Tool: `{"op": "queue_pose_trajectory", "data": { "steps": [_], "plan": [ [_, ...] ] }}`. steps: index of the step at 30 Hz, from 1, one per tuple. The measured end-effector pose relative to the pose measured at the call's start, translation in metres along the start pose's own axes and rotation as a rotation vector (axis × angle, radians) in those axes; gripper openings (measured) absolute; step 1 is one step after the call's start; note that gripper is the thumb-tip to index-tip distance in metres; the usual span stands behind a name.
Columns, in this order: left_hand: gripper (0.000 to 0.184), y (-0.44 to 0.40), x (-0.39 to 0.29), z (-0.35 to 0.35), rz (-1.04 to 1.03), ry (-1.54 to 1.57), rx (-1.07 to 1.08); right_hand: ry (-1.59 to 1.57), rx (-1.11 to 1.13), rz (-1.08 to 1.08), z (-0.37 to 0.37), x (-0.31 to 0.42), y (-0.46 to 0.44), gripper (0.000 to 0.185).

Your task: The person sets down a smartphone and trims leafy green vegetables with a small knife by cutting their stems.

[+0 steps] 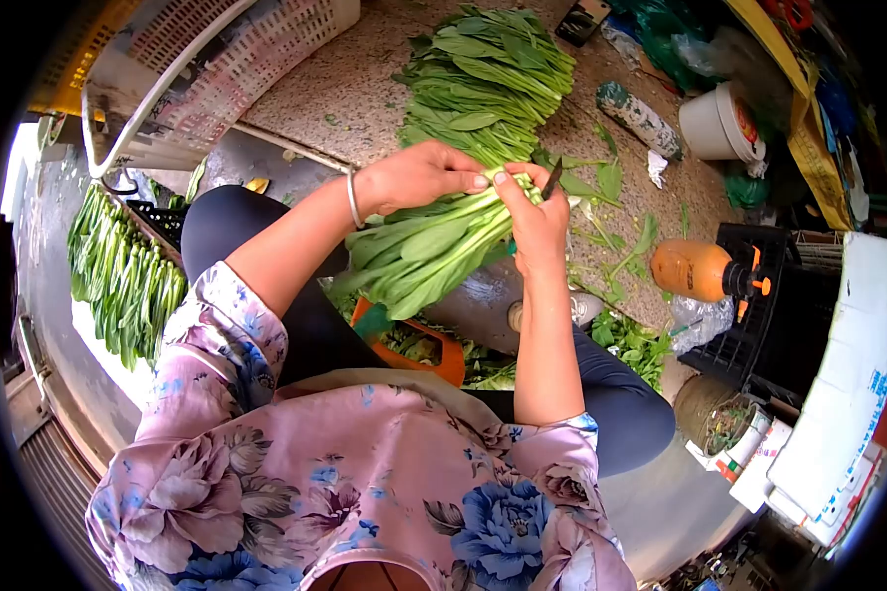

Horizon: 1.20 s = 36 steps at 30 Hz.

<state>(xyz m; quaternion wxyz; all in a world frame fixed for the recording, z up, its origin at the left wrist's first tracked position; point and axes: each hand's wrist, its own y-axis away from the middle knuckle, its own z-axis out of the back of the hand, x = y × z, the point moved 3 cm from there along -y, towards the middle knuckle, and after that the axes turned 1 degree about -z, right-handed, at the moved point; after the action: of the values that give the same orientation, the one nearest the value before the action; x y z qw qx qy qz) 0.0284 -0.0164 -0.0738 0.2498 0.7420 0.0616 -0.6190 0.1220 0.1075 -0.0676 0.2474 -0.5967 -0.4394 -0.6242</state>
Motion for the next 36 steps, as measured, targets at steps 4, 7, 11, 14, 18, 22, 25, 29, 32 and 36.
{"op": "queue_pose_trajectory", "data": {
  "steps": [4,7,11,14,18,22,25,29,32,36],
  "plan": [
    [0.031,-0.003,0.016,-0.007,0.020,-0.060,0.090,0.043,0.023,-0.068,-0.001,-0.004,0.006,0.019],
    [0.031,0.000,0.016,-0.007,0.059,-0.095,0.130,0.054,0.065,-0.044,0.003,-0.011,0.005,0.016],
    [0.034,0.004,0.011,-0.009,0.023,-0.055,0.174,-0.006,0.098,0.006,0.009,-0.009,0.007,0.013],
    [0.040,0.010,0.007,-0.014,0.065,0.047,0.162,-0.158,0.134,-0.004,0.010,-0.003,0.005,0.019],
    [0.054,0.023,0.002,-0.021,0.119,0.218,0.305,-0.185,0.132,0.018,-0.001,0.008,0.006,0.022],
    [0.054,0.032,0.013,-0.030,0.248,0.643,0.497,-0.055,0.203,0.019,-0.010,0.023,0.005,0.025],
    [0.047,0.036,0.013,-0.035,0.336,0.865,0.548,0.001,0.290,-0.003,-0.009,0.027,0.005,0.029],
    [0.042,0.050,0.003,-0.031,0.213,0.775,0.519,0.166,0.310,0.041,-0.019,0.038,0.007,0.035],
    [0.033,0.040,0.006,-0.027,0.071,0.747,0.408,0.244,0.296,0.140,-0.017,0.047,0.000,0.057],
    [0.036,0.056,-0.021,0.007,-0.123,0.841,0.167,0.335,0.243,0.106,0.016,0.072,-0.009,0.053]
  ]
}}
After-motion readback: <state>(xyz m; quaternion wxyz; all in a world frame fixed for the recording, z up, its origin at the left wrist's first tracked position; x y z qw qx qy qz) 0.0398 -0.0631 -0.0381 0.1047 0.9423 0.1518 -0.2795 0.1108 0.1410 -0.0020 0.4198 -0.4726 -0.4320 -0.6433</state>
